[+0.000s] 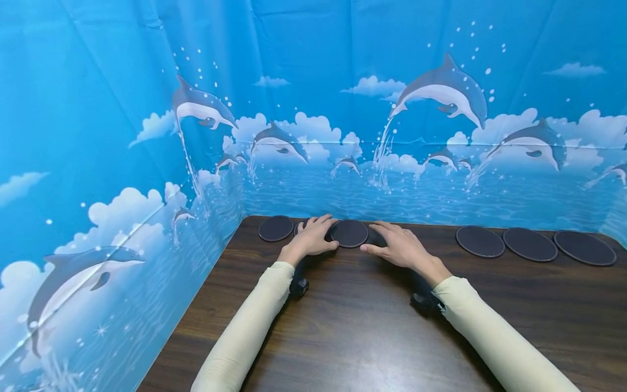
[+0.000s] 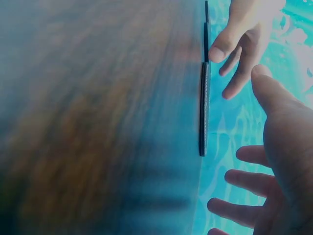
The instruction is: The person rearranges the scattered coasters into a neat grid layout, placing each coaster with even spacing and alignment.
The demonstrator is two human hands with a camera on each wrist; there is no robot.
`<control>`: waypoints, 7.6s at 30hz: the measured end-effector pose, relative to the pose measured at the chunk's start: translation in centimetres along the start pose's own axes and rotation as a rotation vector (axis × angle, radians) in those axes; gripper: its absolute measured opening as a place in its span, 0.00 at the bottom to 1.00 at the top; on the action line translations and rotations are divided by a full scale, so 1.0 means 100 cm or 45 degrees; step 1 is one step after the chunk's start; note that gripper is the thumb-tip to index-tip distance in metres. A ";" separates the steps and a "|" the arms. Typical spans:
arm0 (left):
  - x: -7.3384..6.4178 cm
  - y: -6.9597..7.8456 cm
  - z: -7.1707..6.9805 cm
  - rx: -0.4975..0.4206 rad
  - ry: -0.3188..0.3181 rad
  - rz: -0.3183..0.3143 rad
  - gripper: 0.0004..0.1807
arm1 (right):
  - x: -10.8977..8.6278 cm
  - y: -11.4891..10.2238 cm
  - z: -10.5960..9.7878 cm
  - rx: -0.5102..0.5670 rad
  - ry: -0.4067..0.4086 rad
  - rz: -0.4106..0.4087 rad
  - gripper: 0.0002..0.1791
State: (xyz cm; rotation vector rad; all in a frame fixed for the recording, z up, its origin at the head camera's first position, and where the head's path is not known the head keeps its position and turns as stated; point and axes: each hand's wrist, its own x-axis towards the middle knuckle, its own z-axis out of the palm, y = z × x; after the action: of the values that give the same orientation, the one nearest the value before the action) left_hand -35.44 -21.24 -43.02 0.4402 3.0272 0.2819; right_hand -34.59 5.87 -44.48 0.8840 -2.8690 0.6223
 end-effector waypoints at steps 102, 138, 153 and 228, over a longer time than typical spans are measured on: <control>-0.008 -0.007 -0.004 -0.273 0.018 0.254 0.38 | 0.005 0.008 0.014 0.247 0.104 -0.063 0.45; -0.058 0.020 0.015 -0.219 0.031 0.333 0.38 | -0.054 -0.003 0.006 0.265 0.121 -0.146 0.44; -0.067 0.036 0.015 -0.217 -0.047 0.525 0.28 | -0.089 0.003 -0.003 0.241 0.076 -0.152 0.49; -0.077 0.060 0.010 -0.038 -0.173 0.497 0.30 | -0.098 -0.010 0.001 0.070 -0.032 -0.105 0.46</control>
State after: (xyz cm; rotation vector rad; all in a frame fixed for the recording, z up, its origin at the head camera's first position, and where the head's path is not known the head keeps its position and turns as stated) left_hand -26.29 -17.61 -42.53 1.0043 2.7804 0.3022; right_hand -25.91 10.24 -46.03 1.0194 -2.8329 0.6891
